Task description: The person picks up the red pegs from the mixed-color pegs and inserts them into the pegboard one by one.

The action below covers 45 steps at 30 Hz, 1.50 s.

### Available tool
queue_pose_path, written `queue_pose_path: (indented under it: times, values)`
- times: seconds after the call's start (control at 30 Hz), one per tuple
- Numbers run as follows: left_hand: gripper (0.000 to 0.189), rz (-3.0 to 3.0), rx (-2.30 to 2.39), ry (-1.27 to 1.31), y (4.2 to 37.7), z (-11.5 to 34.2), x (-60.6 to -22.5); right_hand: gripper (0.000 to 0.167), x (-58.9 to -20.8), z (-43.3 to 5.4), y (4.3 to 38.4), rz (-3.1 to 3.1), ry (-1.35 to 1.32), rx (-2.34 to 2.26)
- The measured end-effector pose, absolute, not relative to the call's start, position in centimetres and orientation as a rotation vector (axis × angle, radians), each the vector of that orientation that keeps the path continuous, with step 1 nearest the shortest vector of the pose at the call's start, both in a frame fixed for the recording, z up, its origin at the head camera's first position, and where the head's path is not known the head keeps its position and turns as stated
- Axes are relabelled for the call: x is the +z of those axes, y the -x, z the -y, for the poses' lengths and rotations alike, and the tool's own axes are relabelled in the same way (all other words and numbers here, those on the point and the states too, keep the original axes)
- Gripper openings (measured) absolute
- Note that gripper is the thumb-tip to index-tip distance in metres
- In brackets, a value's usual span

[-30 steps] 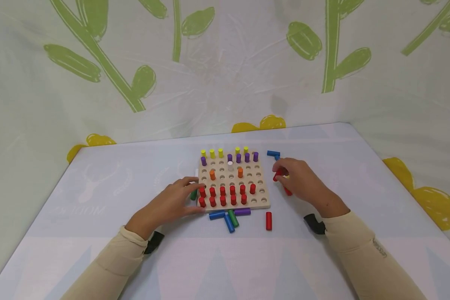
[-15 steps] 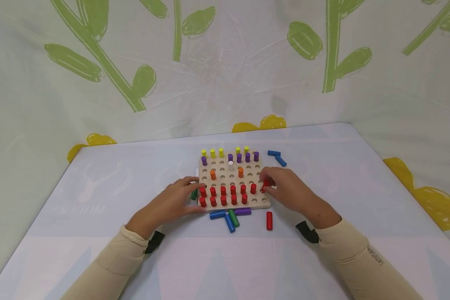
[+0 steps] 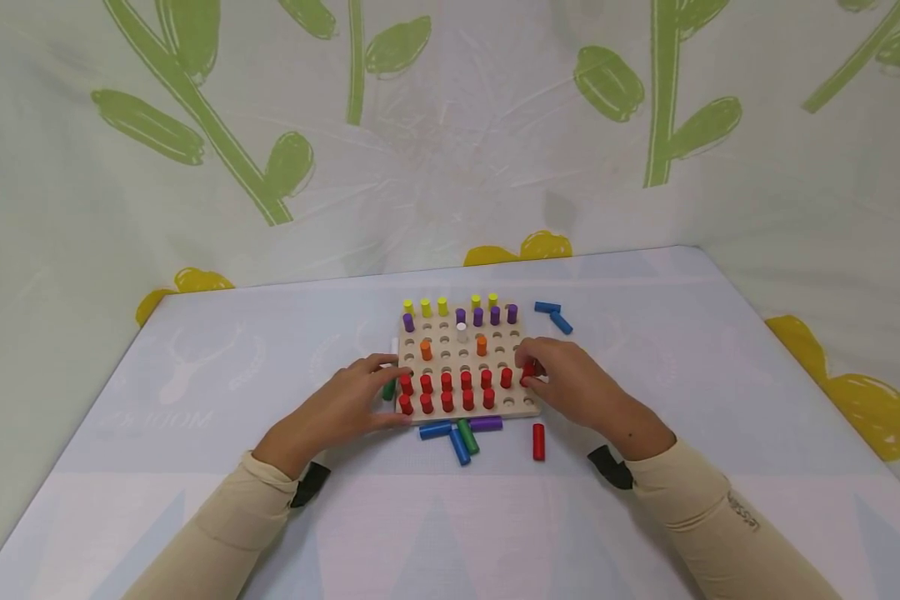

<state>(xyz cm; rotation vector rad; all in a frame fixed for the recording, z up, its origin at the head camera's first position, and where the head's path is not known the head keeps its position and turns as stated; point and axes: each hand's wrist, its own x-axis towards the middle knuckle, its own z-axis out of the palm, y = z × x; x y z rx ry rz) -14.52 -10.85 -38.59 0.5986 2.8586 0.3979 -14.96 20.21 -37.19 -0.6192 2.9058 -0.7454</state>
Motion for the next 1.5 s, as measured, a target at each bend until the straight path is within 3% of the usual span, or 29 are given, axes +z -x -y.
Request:
queue_pose_path:
  times: [0.83, 1.03, 1.27, 1.5]
  values:
    - [0.074, -2.869, 0.397, -0.638, 14.3, 10.8, -38.7, 0.026, -37.2, -20.3, 14.6, -2.889, 0.602, -0.658]
    - [0.075, -2.872, 0.399, -0.645, 14.5, 10.9, -38.7, 0.035, -35.9, -21.0, 13.6, -2.960, 0.594, -0.549]
    - [0.075, -2.878, 0.383, -0.646, 14.5, 11.0, -38.8, 0.025, -36.0, -21.8, 11.5, -2.853, 0.568, -0.480]
    - [0.075, -2.875, 0.377, -0.639, 14.5, 10.9, -38.6, 0.035, -36.9, -21.7, 10.4, -2.762, 0.562, -0.421]
